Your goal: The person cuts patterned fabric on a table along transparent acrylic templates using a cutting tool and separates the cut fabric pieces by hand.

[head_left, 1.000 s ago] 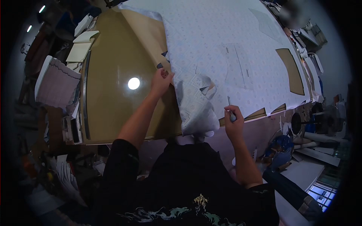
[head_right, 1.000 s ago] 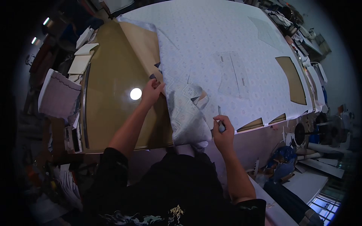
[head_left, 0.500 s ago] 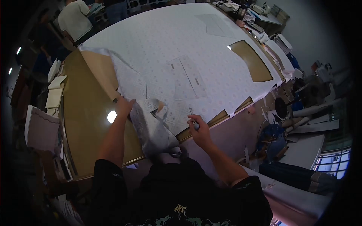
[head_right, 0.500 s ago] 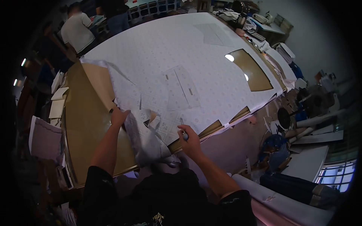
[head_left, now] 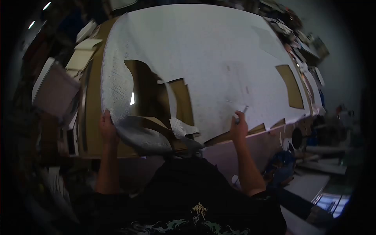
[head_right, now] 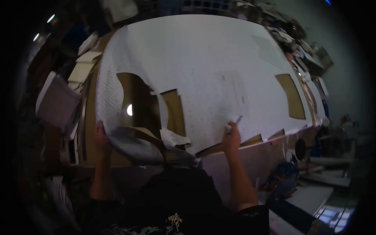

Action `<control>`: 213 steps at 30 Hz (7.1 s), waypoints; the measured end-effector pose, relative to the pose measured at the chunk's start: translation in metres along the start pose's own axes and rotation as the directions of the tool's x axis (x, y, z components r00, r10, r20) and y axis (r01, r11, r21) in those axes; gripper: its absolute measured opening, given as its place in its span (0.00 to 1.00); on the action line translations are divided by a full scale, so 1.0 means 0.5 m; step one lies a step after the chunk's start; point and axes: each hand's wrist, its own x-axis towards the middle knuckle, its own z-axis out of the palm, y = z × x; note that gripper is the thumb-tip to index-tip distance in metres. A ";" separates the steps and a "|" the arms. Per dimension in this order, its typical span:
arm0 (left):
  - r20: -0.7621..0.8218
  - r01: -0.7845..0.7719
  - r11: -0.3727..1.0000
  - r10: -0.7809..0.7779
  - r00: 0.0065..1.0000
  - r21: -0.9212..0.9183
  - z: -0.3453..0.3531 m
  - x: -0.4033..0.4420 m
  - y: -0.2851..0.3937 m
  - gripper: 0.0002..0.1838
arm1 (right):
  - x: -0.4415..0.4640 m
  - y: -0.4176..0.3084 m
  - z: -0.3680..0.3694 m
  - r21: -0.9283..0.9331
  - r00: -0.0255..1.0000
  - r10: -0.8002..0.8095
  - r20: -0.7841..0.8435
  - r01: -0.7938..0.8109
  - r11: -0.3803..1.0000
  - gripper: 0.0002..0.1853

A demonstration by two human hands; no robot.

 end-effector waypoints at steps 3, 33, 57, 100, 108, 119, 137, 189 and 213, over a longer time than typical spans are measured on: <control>-0.215 0.001 0.981 0.042 0.976 0.195 -0.250 -0.004 -0.033 0.22 | 0.010 0.071 0.064 -0.075 0.959 -0.263 -0.101 0.257 0.964 0.21; 0.843 -0.801 0.418 0.133 0.521 0.429 0.259 -0.141 -0.251 0.41 | -0.195 -0.024 -0.011 0.008 0.931 -0.323 0.171 0.327 0.945 0.19; 0.730 -0.708 0.327 0.076 0.680 0.626 0.437 -0.213 -0.347 0.31 | 0.189 0.193 0.017 0.037 0.847 -0.499 0.184 0.501 0.864 0.32; 0.918 -0.917 0.022 -0.016 0.397 0.397 0.495 -0.064 -0.361 0.43 | 0.077 0.167 -0.041 0.206 0.732 -0.591 0.340 0.556 0.806 0.28; 0.916 -0.916 0.022 -0.023 0.401 0.401 0.495 -0.062 -0.362 0.44 | 0.080 0.166 -0.042 0.188 0.707 -0.616 0.348 0.591 0.785 0.28; 0.916 -0.914 0.050 -0.032 0.400 0.402 0.497 -0.062 -0.355 0.44 | 0.082 0.166 -0.045 0.184 0.697 -0.623 0.354 0.601 0.778 0.27; 0.922 -0.921 0.046 -0.005 0.388 0.388 0.497 -0.065 -0.358 0.43 | 0.079 0.170 -0.042 0.184 0.704 -0.613 0.359 0.591 0.786 0.27; 0.923 -0.923 0.015 -0.008 0.385 0.385 0.500 -0.061 -0.360 0.43 | 0.080 0.163 -0.033 0.266 0.639 -0.698 0.321 0.647 0.715 0.22; 0.912 -0.911 0.053 -0.045 0.407 0.409 0.505 -0.065 -0.346 0.44 | 0.076 0.160 -0.034 0.283 0.668 -0.673 0.316 0.611 0.739 0.21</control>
